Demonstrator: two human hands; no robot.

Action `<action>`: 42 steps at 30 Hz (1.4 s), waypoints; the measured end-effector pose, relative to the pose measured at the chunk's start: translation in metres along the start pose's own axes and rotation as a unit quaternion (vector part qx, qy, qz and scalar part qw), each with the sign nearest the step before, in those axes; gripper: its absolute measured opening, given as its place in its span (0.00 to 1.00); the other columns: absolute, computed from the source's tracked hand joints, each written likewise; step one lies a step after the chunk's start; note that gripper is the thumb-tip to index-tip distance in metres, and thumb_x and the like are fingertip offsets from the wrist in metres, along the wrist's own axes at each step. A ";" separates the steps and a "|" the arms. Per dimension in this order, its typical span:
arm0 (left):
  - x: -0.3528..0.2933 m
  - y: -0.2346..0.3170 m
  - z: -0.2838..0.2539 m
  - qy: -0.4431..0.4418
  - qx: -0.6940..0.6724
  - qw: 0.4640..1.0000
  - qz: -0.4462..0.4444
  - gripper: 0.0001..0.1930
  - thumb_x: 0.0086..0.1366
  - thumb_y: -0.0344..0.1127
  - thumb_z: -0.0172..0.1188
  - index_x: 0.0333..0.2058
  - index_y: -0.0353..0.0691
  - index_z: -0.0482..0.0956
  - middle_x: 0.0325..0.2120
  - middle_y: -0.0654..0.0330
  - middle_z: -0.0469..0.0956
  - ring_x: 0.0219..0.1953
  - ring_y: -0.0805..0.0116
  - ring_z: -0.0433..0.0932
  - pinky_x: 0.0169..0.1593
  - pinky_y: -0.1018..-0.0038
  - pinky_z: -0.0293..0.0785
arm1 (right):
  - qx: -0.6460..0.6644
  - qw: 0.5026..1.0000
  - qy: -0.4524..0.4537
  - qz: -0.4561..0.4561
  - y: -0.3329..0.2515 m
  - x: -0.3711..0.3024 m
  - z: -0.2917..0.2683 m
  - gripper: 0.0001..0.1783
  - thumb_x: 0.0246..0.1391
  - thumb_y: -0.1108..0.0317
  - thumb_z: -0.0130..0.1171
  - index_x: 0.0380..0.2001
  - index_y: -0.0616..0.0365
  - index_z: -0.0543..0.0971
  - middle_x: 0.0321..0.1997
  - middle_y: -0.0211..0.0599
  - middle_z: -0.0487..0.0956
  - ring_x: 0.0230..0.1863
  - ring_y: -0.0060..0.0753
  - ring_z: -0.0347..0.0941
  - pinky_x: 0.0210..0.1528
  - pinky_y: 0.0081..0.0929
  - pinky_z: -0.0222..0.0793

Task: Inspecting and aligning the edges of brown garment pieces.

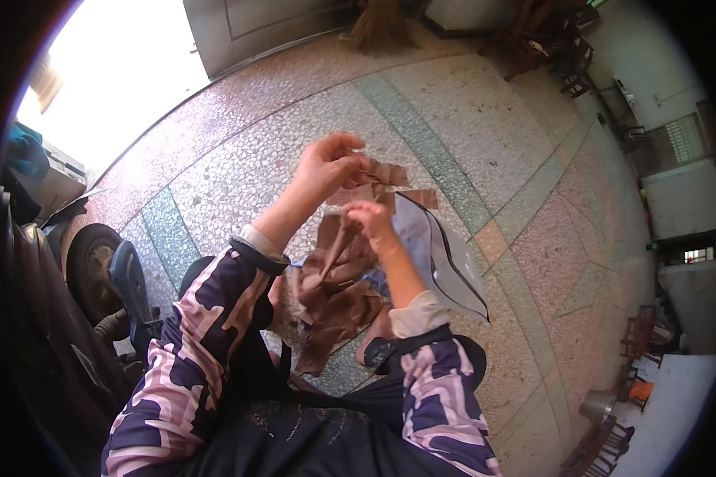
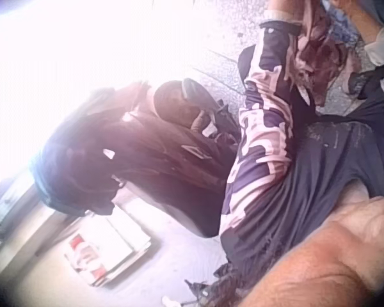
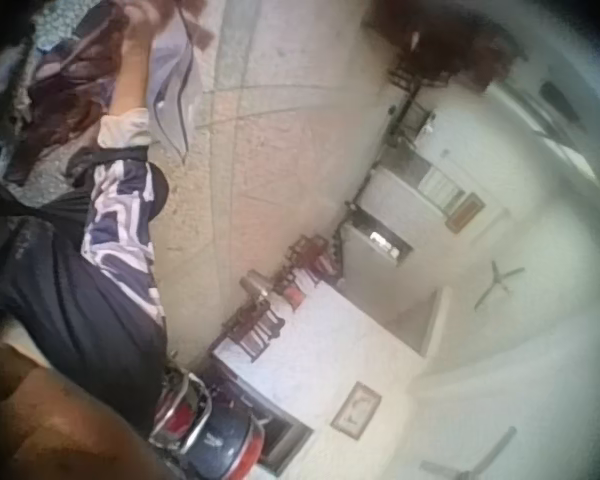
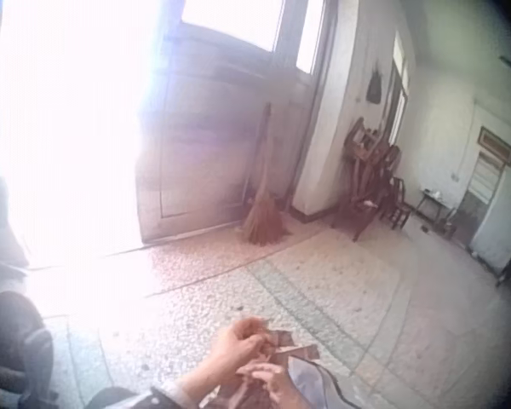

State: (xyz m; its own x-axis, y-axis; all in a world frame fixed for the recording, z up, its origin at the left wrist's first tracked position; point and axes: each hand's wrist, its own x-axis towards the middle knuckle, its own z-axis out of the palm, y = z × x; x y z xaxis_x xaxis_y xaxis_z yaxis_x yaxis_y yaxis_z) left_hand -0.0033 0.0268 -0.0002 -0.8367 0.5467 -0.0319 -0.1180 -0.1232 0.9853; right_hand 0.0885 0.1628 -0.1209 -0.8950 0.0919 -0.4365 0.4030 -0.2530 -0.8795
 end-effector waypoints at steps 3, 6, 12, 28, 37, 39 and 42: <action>-0.002 0.005 0.004 -0.031 0.014 0.999 -0.032 0.10 0.58 0.26 0.52 0.40 0.33 0.73 0.25 0.58 0.78 0.25 0.73 0.78 0.29 0.80 0.75 | 0.089 0.990 -0.012 -0.110 -0.075 -0.046 -0.005 0.17 0.45 0.76 0.51 0.42 0.67 0.76 0.42 0.41 0.76 0.43 0.30 0.73 0.47 0.25 0.68; -0.006 0.012 0.001 -0.064 0.010 0.995 -0.080 0.09 0.60 0.30 0.53 0.39 0.34 0.74 0.24 0.59 0.78 0.24 0.73 0.78 0.28 0.81 0.74 | 0.133 0.974 -0.041 -0.180 -0.137 -0.104 0.010 0.23 0.45 0.75 0.48 0.48 0.68 0.72 0.49 0.45 0.73 0.51 0.36 0.69 0.56 0.32 0.61; -0.023 0.006 0.005 -0.184 -0.091 0.975 -0.089 0.23 0.64 0.56 0.47 0.34 0.38 0.74 0.31 0.60 0.76 0.33 0.72 0.75 0.36 0.75 0.72 | 0.235 0.933 -0.080 -0.261 -0.129 -0.129 -0.002 0.29 0.43 0.68 0.49 0.52 0.67 0.69 0.55 0.45 0.70 0.57 0.41 0.64 0.63 0.37 0.53; -0.023 0.013 0.009 -0.149 -0.262 0.945 -0.127 0.16 0.63 0.36 0.53 0.45 0.32 0.72 0.41 0.55 0.76 0.43 0.65 0.76 0.47 0.72 0.74 | -0.135 0.983 -0.025 -0.122 -0.083 -0.111 -0.012 0.15 0.46 0.75 0.54 0.40 0.64 0.79 0.38 0.31 0.78 0.38 0.18 0.70 0.42 0.16 0.64; -0.029 0.005 0.013 -0.188 -0.250 0.941 -0.127 0.12 0.61 0.25 0.50 0.44 0.30 0.73 0.38 0.56 0.77 0.39 0.66 0.77 0.45 0.74 0.74 | 0.078 0.984 -0.050 -0.153 -0.107 -0.127 0.003 0.27 0.50 0.66 0.58 0.54 0.63 0.67 0.45 0.32 0.74 0.45 0.23 0.68 0.49 0.23 0.62; -0.033 0.003 0.017 -0.216 -0.207 0.946 -0.129 0.13 0.61 0.24 0.50 0.44 0.29 0.73 0.38 0.56 0.77 0.40 0.67 0.77 0.45 0.75 0.73 | 0.079 0.984 -0.049 -0.151 -0.106 -0.126 0.005 0.22 0.53 0.68 0.55 0.51 0.65 0.70 0.46 0.33 0.74 0.49 0.23 0.67 0.55 0.25 0.59; -0.035 -0.003 0.022 -0.222 -0.207 0.940 -0.159 0.13 0.61 0.24 0.49 0.45 0.28 0.72 0.39 0.55 0.77 0.41 0.66 0.77 0.46 0.74 0.73 | 0.059 0.961 -0.021 -0.269 -0.095 -0.116 0.000 0.17 0.53 0.71 0.54 0.47 0.65 0.74 0.45 0.35 0.75 0.48 0.23 0.68 0.53 0.23 0.61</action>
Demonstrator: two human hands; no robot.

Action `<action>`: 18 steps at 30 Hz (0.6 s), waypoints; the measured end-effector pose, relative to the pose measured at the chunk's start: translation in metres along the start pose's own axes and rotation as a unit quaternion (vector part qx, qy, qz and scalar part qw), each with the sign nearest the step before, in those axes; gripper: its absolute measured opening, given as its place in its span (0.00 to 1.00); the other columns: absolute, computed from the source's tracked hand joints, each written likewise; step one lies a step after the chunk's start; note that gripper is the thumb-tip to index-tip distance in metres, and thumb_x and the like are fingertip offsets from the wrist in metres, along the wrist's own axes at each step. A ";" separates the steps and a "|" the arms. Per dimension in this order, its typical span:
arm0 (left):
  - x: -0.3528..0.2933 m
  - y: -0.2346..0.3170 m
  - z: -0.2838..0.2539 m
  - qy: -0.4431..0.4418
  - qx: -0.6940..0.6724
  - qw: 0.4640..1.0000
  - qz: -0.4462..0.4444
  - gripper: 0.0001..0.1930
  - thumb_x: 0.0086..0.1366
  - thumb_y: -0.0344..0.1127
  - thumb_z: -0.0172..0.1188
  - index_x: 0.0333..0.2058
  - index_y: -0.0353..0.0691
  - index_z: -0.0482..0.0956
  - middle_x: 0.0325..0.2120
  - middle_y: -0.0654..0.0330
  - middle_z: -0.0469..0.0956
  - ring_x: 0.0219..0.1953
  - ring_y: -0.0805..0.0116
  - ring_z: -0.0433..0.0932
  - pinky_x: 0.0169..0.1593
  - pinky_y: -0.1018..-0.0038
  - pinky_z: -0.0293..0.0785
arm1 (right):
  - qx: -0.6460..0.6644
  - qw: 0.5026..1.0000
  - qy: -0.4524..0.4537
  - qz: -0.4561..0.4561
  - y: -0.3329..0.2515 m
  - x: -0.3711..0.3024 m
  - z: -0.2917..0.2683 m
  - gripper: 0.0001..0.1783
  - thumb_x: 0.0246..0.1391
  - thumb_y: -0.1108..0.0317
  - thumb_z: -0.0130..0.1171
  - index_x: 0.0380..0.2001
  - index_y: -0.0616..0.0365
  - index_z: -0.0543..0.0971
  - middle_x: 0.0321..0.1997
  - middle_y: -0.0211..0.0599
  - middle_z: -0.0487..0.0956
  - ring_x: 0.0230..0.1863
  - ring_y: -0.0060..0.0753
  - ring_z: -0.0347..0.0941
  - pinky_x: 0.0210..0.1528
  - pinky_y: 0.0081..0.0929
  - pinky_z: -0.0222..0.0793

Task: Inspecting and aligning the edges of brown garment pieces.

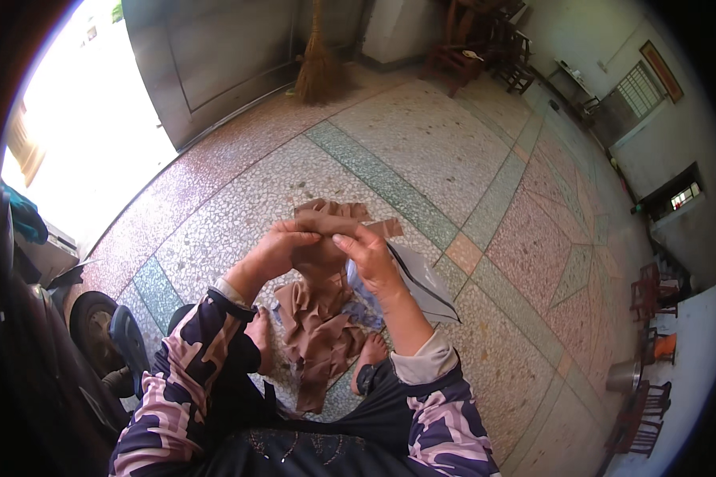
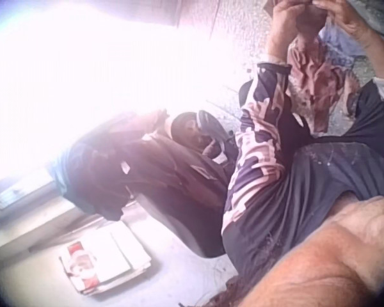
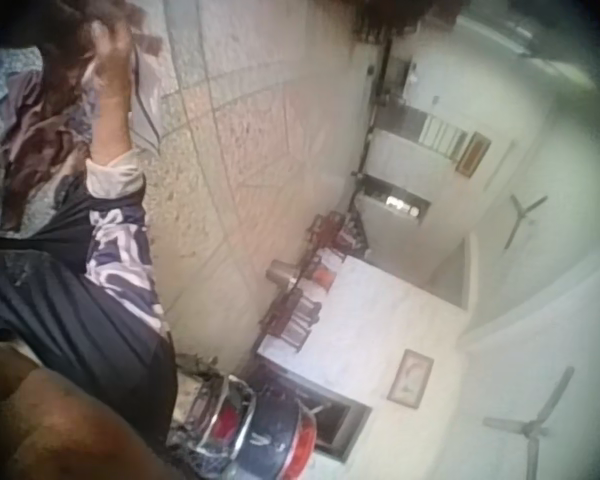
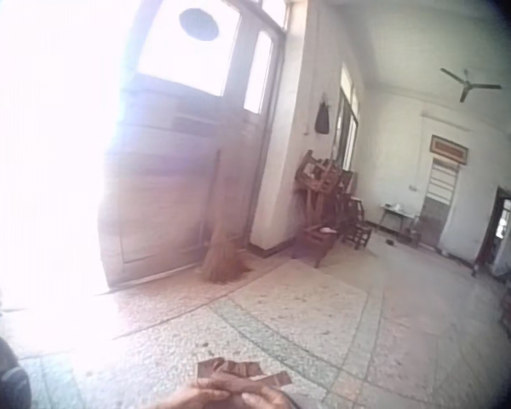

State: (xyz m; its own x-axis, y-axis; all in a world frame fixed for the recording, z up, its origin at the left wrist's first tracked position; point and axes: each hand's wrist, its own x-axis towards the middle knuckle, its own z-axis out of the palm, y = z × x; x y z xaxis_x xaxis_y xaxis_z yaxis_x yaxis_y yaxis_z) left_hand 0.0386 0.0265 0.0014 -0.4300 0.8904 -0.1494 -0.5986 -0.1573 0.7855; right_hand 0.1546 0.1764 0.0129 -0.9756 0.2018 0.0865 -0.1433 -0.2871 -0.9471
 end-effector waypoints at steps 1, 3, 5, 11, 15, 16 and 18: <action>0.000 -0.002 0.000 0.005 -0.021 0.999 -0.028 0.14 0.62 0.25 0.48 0.46 0.28 0.72 0.41 0.55 0.76 0.41 0.66 0.77 0.47 0.74 0.73 | -0.014 0.999 0.032 0.003 0.002 -0.001 -0.003 0.15 0.53 0.73 0.53 0.44 0.65 0.75 0.44 0.35 0.76 0.47 0.23 0.69 0.51 0.23 0.63; 0.003 -0.003 0.003 -0.006 -0.047 0.998 -0.036 0.13 0.62 0.25 0.48 0.45 0.30 0.73 0.40 0.55 0.77 0.41 0.66 0.77 0.46 0.74 0.74 | -0.027 0.998 0.065 0.007 0.006 -0.001 -0.009 0.13 0.52 0.75 0.53 0.42 0.65 0.77 0.43 0.35 0.77 0.45 0.24 0.71 0.49 0.22 0.65; 0.005 -0.004 0.005 -0.018 -0.072 0.996 -0.044 0.13 0.61 0.25 0.48 0.44 0.32 0.74 0.40 0.56 0.77 0.41 0.67 0.77 0.46 0.73 0.74 | -0.110 0.991 0.066 -0.035 0.010 -0.002 -0.014 0.14 0.49 0.79 0.52 0.40 0.64 0.78 0.40 0.33 0.78 0.43 0.24 0.73 0.46 0.21 0.68; 0.006 -0.006 0.001 -0.010 -0.129 0.990 -0.062 0.17 0.65 0.39 0.47 0.46 0.32 0.70 0.42 0.53 0.75 0.43 0.62 0.76 0.47 0.70 0.74 | -0.325 0.938 0.067 -0.105 0.002 -0.005 -0.012 0.18 0.42 0.84 0.47 0.38 0.61 0.79 0.41 0.38 0.79 0.46 0.32 0.74 0.50 0.25 0.67; 0.002 0.005 0.013 0.017 -0.159 0.978 -0.131 0.28 0.64 0.55 0.46 0.48 0.33 0.66 0.45 0.50 0.72 0.45 0.58 0.75 0.49 0.67 0.73 | -0.421 0.866 0.002 -0.269 -0.006 -0.002 -0.013 0.19 0.42 0.85 0.46 0.37 0.62 0.79 0.44 0.43 0.77 0.49 0.39 0.73 0.52 0.28 0.66; -0.002 0.009 0.015 0.001 -0.153 0.978 -0.145 0.30 0.63 0.58 0.45 0.48 0.34 0.65 0.46 0.49 0.71 0.46 0.57 0.74 0.49 0.66 0.73 | -0.435 0.854 -0.013 -0.286 -0.007 -0.001 -0.012 0.20 0.41 0.86 0.45 0.38 0.62 0.79 0.45 0.44 0.77 0.50 0.41 0.72 0.52 0.28 0.66; 0.004 0.001 0.004 -0.001 -0.139 0.978 -0.155 0.30 0.63 0.58 0.46 0.48 0.34 0.65 0.46 0.50 0.71 0.47 0.57 0.74 0.50 0.66 0.73 | -0.447 0.841 -0.030 -0.304 -0.009 0.000 -0.007 0.21 0.40 0.86 0.44 0.38 0.62 0.78 0.46 0.45 0.76 0.50 0.43 0.72 0.53 0.29 0.66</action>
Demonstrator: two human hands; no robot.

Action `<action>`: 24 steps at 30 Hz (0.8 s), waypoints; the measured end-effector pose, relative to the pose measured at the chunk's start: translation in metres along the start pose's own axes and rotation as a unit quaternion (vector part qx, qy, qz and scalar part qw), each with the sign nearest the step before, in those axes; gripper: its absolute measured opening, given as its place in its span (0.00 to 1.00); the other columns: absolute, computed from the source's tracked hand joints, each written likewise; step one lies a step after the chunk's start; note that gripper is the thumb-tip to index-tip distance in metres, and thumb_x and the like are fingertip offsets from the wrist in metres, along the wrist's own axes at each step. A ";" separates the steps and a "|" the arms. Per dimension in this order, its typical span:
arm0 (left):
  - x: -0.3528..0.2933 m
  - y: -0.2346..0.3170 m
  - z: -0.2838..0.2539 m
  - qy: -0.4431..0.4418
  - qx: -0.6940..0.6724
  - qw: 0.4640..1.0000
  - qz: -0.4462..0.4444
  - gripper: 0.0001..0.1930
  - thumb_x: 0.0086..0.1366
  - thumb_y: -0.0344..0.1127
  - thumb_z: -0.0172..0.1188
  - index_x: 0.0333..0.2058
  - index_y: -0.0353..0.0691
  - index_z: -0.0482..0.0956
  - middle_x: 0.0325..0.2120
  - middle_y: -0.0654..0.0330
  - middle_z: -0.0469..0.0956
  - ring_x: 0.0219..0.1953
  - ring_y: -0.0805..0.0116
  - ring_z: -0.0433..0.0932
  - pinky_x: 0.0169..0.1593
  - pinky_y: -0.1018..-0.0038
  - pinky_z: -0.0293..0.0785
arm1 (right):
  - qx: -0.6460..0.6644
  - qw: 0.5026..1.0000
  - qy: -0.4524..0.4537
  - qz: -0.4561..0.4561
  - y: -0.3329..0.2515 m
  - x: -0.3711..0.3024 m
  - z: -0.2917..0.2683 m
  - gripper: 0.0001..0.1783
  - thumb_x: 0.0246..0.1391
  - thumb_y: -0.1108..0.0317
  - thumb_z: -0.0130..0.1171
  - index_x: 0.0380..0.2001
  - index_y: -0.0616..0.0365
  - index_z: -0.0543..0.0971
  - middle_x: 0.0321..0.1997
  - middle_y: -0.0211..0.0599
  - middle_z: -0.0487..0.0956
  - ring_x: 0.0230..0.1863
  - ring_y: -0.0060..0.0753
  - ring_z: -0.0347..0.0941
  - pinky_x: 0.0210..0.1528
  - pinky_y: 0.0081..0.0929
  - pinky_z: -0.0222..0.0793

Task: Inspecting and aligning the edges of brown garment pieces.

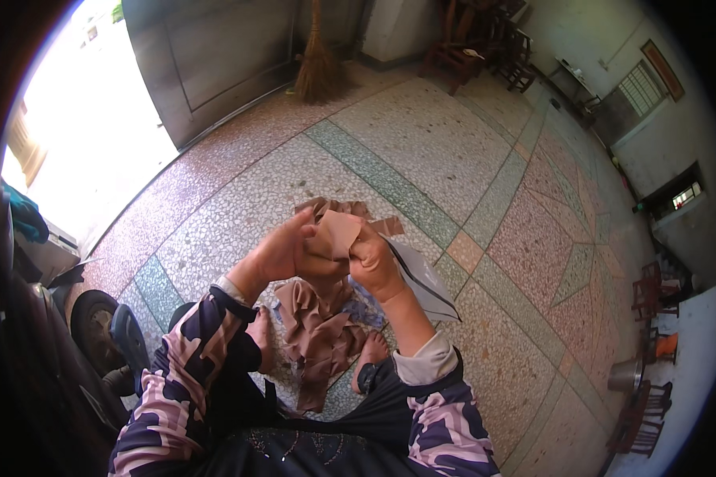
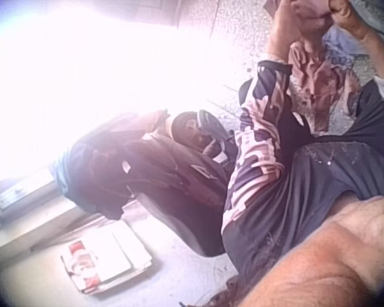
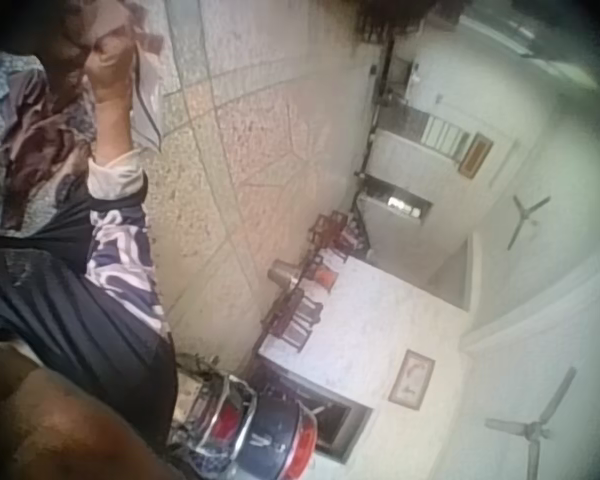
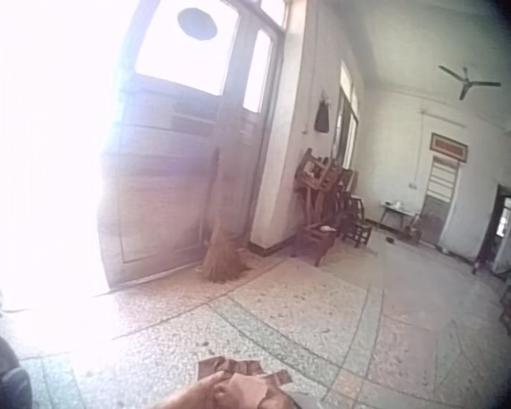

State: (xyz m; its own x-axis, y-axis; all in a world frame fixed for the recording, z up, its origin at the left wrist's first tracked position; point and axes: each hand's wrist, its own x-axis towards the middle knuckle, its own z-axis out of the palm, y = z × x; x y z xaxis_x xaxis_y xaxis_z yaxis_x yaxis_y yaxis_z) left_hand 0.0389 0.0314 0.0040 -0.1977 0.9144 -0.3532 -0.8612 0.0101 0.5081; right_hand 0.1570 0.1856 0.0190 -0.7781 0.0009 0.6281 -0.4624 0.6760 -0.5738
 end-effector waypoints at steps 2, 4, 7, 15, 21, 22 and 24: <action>0.002 0.000 -0.001 -0.001 0.013 1.000 -0.014 0.29 0.63 0.58 0.46 0.48 0.34 0.65 0.46 0.50 0.71 0.47 0.57 0.74 0.50 0.66 0.73 | -0.018 0.999 0.003 0.031 -0.003 -0.001 0.001 0.23 0.39 0.87 0.42 0.39 0.63 0.78 0.47 0.43 0.75 0.51 0.39 0.71 0.52 0.27 0.65; 0.002 -0.002 0.003 0.001 0.023 0.999 0.023 0.29 0.64 0.56 0.46 0.51 0.34 0.64 0.47 0.50 0.71 0.47 0.57 0.74 0.49 0.67 0.74 | 0.094 0.988 0.033 0.115 -0.003 -0.004 0.004 0.23 0.39 0.86 0.42 0.39 0.63 0.78 0.45 0.40 0.76 0.49 0.34 0.72 0.51 0.25 0.66; -0.001 -0.001 0.013 -0.026 0.008 0.997 0.067 0.21 0.68 0.45 0.44 0.50 0.34 0.68 0.44 0.54 0.74 0.45 0.62 0.76 0.50 0.69 0.72 | 0.199 0.945 0.037 0.258 0.009 -0.014 0.002 0.21 0.39 0.83 0.44 0.39 0.63 0.77 0.41 0.34 0.77 0.44 0.25 0.71 0.47 0.23 0.66; -0.004 -0.008 0.005 0.025 0.279 0.935 0.216 0.13 0.61 0.31 0.57 0.43 0.34 0.75 0.37 0.63 0.77 0.39 0.77 0.74 0.43 0.79 0.71 | 0.346 0.862 0.030 0.368 -0.004 -0.008 -0.003 0.13 0.48 0.73 0.54 0.38 0.62 0.77 0.36 0.29 0.77 0.39 0.19 0.70 0.43 0.19 0.66; -0.005 -0.010 0.014 0.035 0.268 0.939 0.213 0.11 0.60 0.30 0.56 0.42 0.33 0.75 0.34 0.64 0.77 0.36 0.78 0.74 0.40 0.82 0.72 | 0.356 0.867 0.089 0.337 -0.001 -0.009 -0.001 0.12 0.53 0.71 0.55 0.40 0.63 0.75 0.37 0.30 0.76 0.39 0.19 0.70 0.44 0.18 0.66; -0.005 -0.010 0.014 0.036 0.254 0.941 0.222 0.11 0.60 0.29 0.55 0.41 0.33 0.75 0.34 0.64 0.76 0.36 0.78 0.74 0.39 0.82 0.71 | 0.360 0.861 0.091 0.347 0.001 -0.011 -0.001 0.10 0.53 0.72 0.55 0.39 0.63 0.76 0.37 0.31 0.77 0.39 0.19 0.71 0.44 0.17 0.66; -0.003 -0.009 0.012 0.027 0.242 0.947 0.211 0.11 0.61 0.28 0.53 0.42 0.33 0.75 0.34 0.64 0.76 0.36 0.78 0.74 0.39 0.82 0.72 | 0.362 0.856 0.094 0.357 0.005 -0.013 -0.003 0.09 0.52 0.74 0.54 0.38 0.63 0.76 0.37 0.32 0.77 0.39 0.20 0.71 0.45 0.17 0.67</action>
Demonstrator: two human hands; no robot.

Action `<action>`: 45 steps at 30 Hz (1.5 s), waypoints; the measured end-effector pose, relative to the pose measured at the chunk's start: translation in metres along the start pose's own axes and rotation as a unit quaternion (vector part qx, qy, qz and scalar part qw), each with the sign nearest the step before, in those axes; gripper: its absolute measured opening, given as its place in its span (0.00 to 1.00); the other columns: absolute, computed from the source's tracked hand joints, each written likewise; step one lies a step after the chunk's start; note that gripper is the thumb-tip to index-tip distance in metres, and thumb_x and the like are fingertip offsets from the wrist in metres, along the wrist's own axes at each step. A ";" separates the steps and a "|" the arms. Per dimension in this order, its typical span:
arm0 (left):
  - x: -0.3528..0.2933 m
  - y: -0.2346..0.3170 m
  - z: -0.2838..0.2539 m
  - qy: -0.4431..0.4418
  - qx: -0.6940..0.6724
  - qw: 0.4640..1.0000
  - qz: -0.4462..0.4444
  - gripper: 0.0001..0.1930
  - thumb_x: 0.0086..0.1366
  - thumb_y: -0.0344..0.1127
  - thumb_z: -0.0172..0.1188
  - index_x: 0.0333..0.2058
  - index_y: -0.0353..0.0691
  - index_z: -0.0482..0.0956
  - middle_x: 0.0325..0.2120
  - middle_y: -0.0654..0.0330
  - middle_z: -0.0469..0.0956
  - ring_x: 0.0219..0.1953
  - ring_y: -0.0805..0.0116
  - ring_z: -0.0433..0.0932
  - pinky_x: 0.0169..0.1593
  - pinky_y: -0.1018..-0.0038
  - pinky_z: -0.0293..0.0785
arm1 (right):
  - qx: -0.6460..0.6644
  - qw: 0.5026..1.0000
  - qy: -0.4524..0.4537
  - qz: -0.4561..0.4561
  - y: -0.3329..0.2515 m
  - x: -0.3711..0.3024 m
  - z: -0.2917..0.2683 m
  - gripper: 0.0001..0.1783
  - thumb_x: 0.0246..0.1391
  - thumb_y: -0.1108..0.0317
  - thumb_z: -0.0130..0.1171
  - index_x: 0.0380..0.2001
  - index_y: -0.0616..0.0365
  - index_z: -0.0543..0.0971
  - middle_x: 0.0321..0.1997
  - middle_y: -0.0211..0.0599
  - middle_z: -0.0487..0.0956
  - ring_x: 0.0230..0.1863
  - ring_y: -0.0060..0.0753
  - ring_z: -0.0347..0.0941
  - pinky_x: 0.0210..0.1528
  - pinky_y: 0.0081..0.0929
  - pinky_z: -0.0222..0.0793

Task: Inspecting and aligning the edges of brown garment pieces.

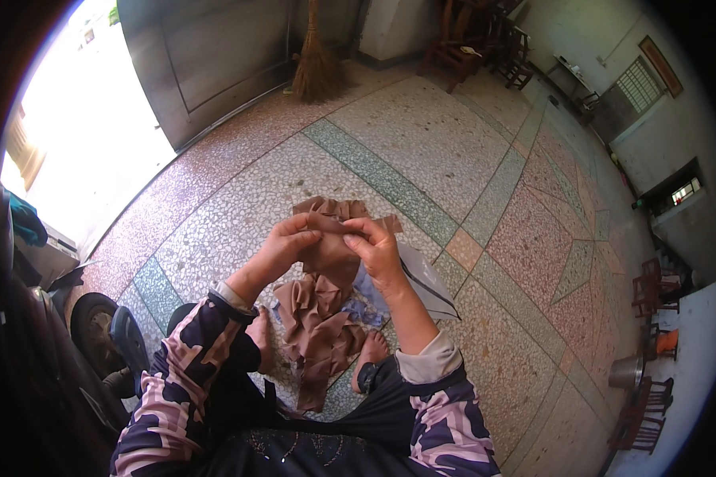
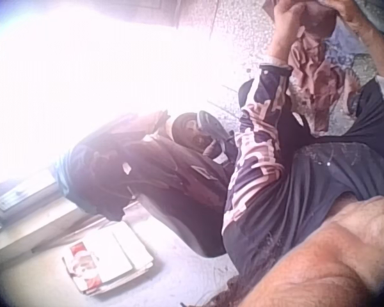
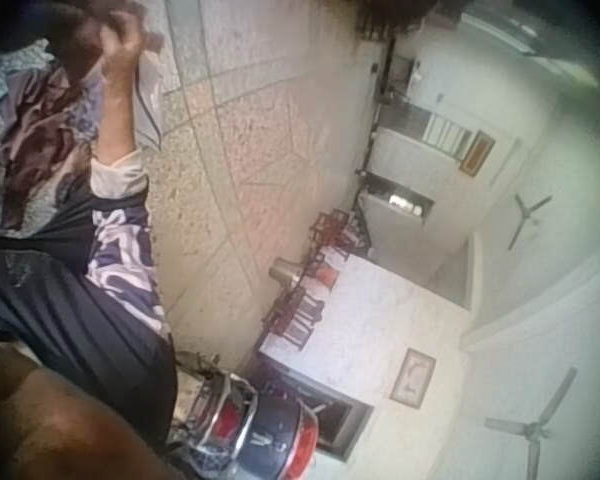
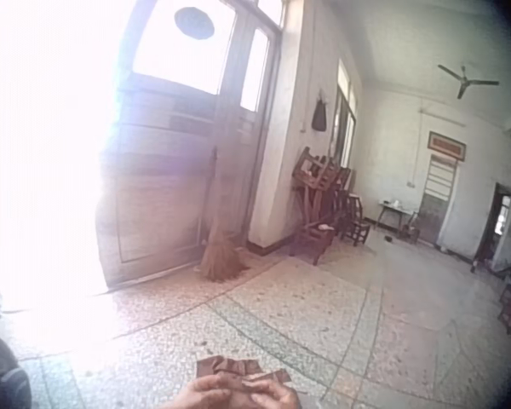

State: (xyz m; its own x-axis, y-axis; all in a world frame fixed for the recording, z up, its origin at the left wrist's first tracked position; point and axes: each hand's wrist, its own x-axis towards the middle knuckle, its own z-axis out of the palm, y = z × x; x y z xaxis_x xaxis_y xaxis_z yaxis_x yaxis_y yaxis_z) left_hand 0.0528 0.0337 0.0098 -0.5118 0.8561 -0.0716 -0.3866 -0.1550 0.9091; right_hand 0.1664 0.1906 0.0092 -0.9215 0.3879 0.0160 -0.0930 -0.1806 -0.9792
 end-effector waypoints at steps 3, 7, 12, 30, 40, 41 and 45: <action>0.002 -0.001 -0.006 -0.021 -0.062 0.998 -0.025 0.10 0.61 0.25 0.50 0.40 0.34 0.74 0.33 0.64 0.76 0.35 0.77 0.74 0.38 0.82 0.71 | -0.003 0.998 -0.030 -0.050 0.000 0.001 -0.002 0.07 0.52 0.74 0.53 0.35 0.64 0.77 0.36 0.33 0.78 0.38 0.20 0.72 0.45 0.17 0.67; 0.000 -0.007 -0.019 -0.047 0.079 0.996 0.016 0.08 0.62 0.25 0.47 0.37 0.36 0.74 0.29 0.65 0.75 0.31 0.76 0.75 0.33 0.83 0.71 | 0.053 0.997 -0.056 -0.018 -0.018 -0.003 0.005 0.07 0.53 0.73 0.53 0.33 0.63 0.78 0.35 0.32 0.78 0.38 0.20 0.72 0.44 0.16 0.67; 0.005 -0.007 -0.013 -0.033 -0.126 0.987 -0.089 0.06 0.61 0.26 0.51 0.37 0.36 0.74 0.30 0.64 0.75 0.31 0.76 0.75 0.34 0.83 0.71 | -0.003 0.999 -0.038 -0.006 -0.009 -0.002 -0.002 0.07 0.52 0.74 0.52 0.33 0.63 0.78 0.33 0.30 0.78 0.39 0.19 0.70 0.42 0.15 0.65; -0.007 0.000 0.009 0.063 0.135 0.986 0.072 0.05 0.58 0.28 0.56 0.33 0.36 0.75 0.27 0.67 0.74 0.30 0.81 0.70 0.32 0.84 0.67 | 0.021 1.000 0.013 0.000 -0.001 0.002 0.003 0.09 0.51 0.77 0.51 0.36 0.61 0.76 0.33 0.28 0.75 0.36 0.17 0.69 0.42 0.17 0.65; -0.005 -0.001 0.005 0.025 0.029 0.999 0.033 0.04 0.59 0.27 0.54 0.34 0.38 0.75 0.27 0.67 0.74 0.30 0.82 0.71 0.33 0.85 0.66 | 0.094 0.994 -0.008 0.054 0.000 0.001 -0.003 0.10 0.47 0.77 0.54 0.36 0.61 0.75 0.34 0.29 0.75 0.36 0.17 0.69 0.42 0.15 0.64; -0.004 -0.003 0.005 0.025 0.029 0.999 0.033 0.04 0.59 0.27 0.54 0.34 0.38 0.75 0.27 0.67 0.74 0.30 0.82 0.71 0.33 0.85 0.66 | 0.086 0.995 -0.001 0.046 0.001 0.001 -0.002 0.11 0.47 0.78 0.54 0.37 0.61 0.75 0.34 0.29 0.76 0.35 0.16 0.70 0.40 0.14 0.65; -0.003 -0.009 0.004 0.066 0.119 0.988 0.077 0.06 0.59 0.27 0.55 0.36 0.35 0.74 0.27 0.66 0.74 0.31 0.81 0.71 0.34 0.83 0.68 | 0.045 0.998 0.013 0.037 -0.004 0.002 0.004 0.11 0.48 0.78 0.54 0.37 0.62 0.76 0.34 0.30 0.76 0.35 0.15 0.70 0.40 0.14 0.65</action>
State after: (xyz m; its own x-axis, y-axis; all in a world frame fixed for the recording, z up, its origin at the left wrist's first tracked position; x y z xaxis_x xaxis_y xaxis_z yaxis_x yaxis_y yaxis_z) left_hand 0.0606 0.0342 0.0036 -0.6512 0.7580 0.0358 -0.1140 -0.1443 0.9829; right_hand 0.1636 0.1883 0.0135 -0.9170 0.3939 -0.0625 -0.0590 -0.2890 -0.9555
